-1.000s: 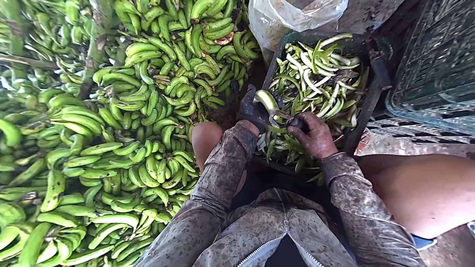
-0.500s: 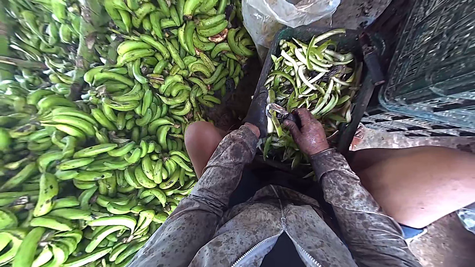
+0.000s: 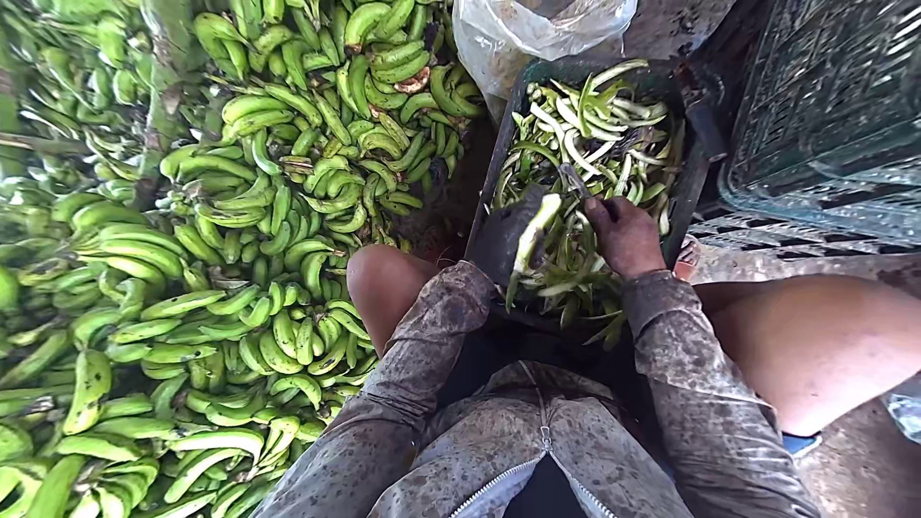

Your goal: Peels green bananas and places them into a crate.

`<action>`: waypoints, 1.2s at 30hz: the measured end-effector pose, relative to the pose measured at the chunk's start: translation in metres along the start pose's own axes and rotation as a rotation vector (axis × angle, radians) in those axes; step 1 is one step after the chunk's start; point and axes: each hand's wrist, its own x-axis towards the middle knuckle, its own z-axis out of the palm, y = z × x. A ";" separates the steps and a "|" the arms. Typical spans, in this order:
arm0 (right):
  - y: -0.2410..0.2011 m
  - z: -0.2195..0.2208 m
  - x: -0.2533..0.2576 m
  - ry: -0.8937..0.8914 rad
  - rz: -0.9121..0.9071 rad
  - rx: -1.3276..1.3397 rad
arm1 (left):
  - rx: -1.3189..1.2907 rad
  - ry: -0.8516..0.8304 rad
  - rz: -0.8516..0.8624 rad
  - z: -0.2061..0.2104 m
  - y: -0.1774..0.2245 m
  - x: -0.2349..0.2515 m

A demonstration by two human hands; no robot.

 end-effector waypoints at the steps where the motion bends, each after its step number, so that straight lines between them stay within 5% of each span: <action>1: 0.004 0.001 -0.003 0.023 -0.044 0.029 | -0.191 -0.035 -0.016 -0.008 0.004 0.004; 5: 0.017 0.016 -0.022 -0.007 -0.373 0.096 | -0.678 0.038 -0.104 -0.030 0.021 0.018; 9: 0.018 0.034 -0.031 -0.061 -0.595 0.009 | -0.674 0.132 -0.146 -0.026 0.025 0.019; 12: 0.011 0.038 -0.024 -0.079 -0.553 -0.058 | -0.439 0.226 -0.228 -0.008 0.011 0.018; 15: 0.011 0.038 -0.008 -0.044 -0.396 -0.027 | -0.247 0.149 -0.165 -0.002 -0.005 0.009; 20: 0.019 0.018 0.002 0.051 0.032 0.029 | -0.566 -0.195 -0.096 -0.019 0.003 0.007; 24: 0.016 0.015 -0.009 0.103 -0.103 0.054 | -0.598 -0.146 -0.101 -0.030 0.011 0.009; 31: 0.008 0.028 -0.028 -0.076 -0.483 0.059 | -0.385 0.184 -0.056 -0.015 0.002 0.011; 36: 0.010 0.032 -0.016 -0.071 -0.348 0.052 | -0.343 0.177 -0.210 -0.001 -0.004 0.007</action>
